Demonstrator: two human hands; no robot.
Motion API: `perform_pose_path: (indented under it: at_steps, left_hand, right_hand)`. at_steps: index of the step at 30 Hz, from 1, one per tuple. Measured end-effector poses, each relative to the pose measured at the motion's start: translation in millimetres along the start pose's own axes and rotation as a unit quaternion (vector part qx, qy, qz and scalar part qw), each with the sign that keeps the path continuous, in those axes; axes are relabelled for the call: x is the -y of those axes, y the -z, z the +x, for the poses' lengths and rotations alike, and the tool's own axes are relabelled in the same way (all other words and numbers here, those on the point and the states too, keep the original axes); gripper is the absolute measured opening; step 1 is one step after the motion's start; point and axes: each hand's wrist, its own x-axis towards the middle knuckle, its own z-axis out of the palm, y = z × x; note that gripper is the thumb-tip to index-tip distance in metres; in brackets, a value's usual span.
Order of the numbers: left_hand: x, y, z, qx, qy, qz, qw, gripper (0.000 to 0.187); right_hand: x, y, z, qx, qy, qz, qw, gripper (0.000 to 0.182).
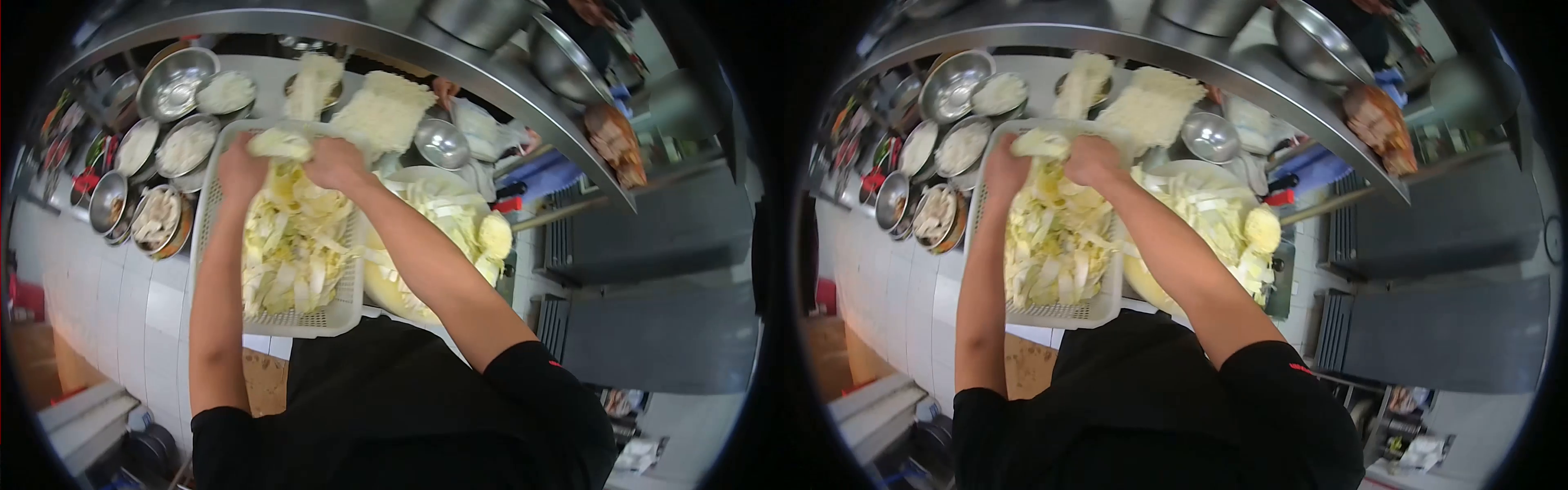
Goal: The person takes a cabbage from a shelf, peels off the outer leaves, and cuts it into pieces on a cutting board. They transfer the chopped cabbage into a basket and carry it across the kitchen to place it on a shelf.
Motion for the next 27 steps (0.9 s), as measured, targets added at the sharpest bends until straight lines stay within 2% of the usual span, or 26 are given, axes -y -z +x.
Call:
perform_pose_path:
  at_steps: [1, 3, 4, 5, 6, 7, 8, 10, 11, 13, 14, 16, 17, 18, 20, 21, 23, 27]
  left_hand:
    - [12.8, -5.3, 0.8, 0.007, -0.011, -0.005, 1.000, 0.073]
    - [37.1, -18.6, -11.2, 0.044, -0.078, 0.060, 0.994, 0.092]
    - [33.4, -18.1, -18.0, 0.150, -0.044, 0.091, 0.983, 0.099]
    - [27.8, -15.6, -25.2, 0.250, -0.004, 0.124, 0.960, 0.107]
    - [24.0, -21.0, -37.7, 0.276, -0.012, 0.176, 0.945, 0.105]
    - [23.8, -27.9, -51.4, 0.302, -0.017, 0.226, 0.926, 0.103]
    - [25.5, -26.8, -56.5, 0.297, -0.004, 0.235, 0.925, 0.103]
    - [26.7, -21.4, -49.0, 0.248, 0.000, 0.133, 0.960, 0.094]
    - [31.8, -13.6, -40.8, 0.245, 0.008, 0.138, 0.960, 0.094]
    - [31.4, 11.9, -13.7, 0.277, -0.036, 0.146, 0.949, 0.082]
    - [28.0, 25.5, -4.8, 0.275, -0.032, 0.148, 0.949, 0.082]
    - [13.6, 53.2, 3.5, 0.305, -0.061, 0.168, 0.935, 0.077]
    - [12.4, 57.1, 0.7, 0.255, -0.085, 0.169, 0.948, 0.074]
    - [10.4, 58.8, -3.6, 0.253, -0.081, 0.171, 0.949, 0.074]
    - [3.0, 58.0, -12.0, 0.149, -0.157, 0.060, 0.975, 0.068]
    - [-1.4, 52.2, -13.3, 0.147, -0.155, 0.062, 0.975, 0.068]
    - [-3.6, 28.9, -16.9, 0.231, 0.027, -0.077, 0.970, 0.069]
    - [0.7, -3.3, -32.8, 0.287, 0.048, -0.174, 0.941, 0.064]
  right_hand:
    - [-8.0, -2.6, 1.6, -0.007, -0.012, 0.001, 1.000, 0.046]
    - [-30.3, -22.6, 7.8, 0.038, 0.072, -0.016, 0.997, 0.065]
    - [-40.8, -39.7, 6.1, 0.038, 0.073, -0.011, 0.997, 0.065]
    - [-46.6, -63.2, 0.1, -0.032, 0.068, -0.046, 0.996, 0.071]
    - [-42.7, -82.4, -9.9, -0.099, 0.066, -0.077, 0.990, 0.080]
    - [-32.0, -81.3, -31.3, -0.033, 0.025, -0.070, 0.997, 0.091]
    - [-30.5, -81.3, -32.0, -0.029, 0.040, -0.064, 0.997, 0.091]
    - [-32.4, -74.5, -23.3, 0.088, 0.043, -0.046, 0.994, 0.092]
    - [-35.4, -69.8, -19.7, 0.092, 0.051, -0.044, 0.993, 0.092]
    - [-35.5, -47.8, -11.0, 0.054, 0.079, 0.012, 0.995, 0.094]
    - [-35.0, -36.6, -10.2, 0.056, 0.084, 0.013, 0.995, 0.094]
    - [-28.5, -11.9, -13.8, 0.040, 0.112, 0.157, 0.980, 0.087]
    - [-24.6, -3.5, -15.0, 0.043, 0.115, 0.159, 0.980, 0.087]
    - [-23.2, 1.8, -13.5, 0.033, 0.114, 0.149, 0.982, 0.091]
    - [-16.3, 3.9, -13.1, 0.023, 0.117, 0.140, 0.983, 0.095]
    - [-13.4, 1.1, -14.1, 0.002, 0.114, 0.147, 0.983, 0.097]
    - [-11.0, -6.6, -15.2, -0.016, 0.115, 0.154, 0.981, 0.099]
    - [-20.5, -46.7, -1.5, -0.044, 0.178, 0.229, 0.956, 0.103]
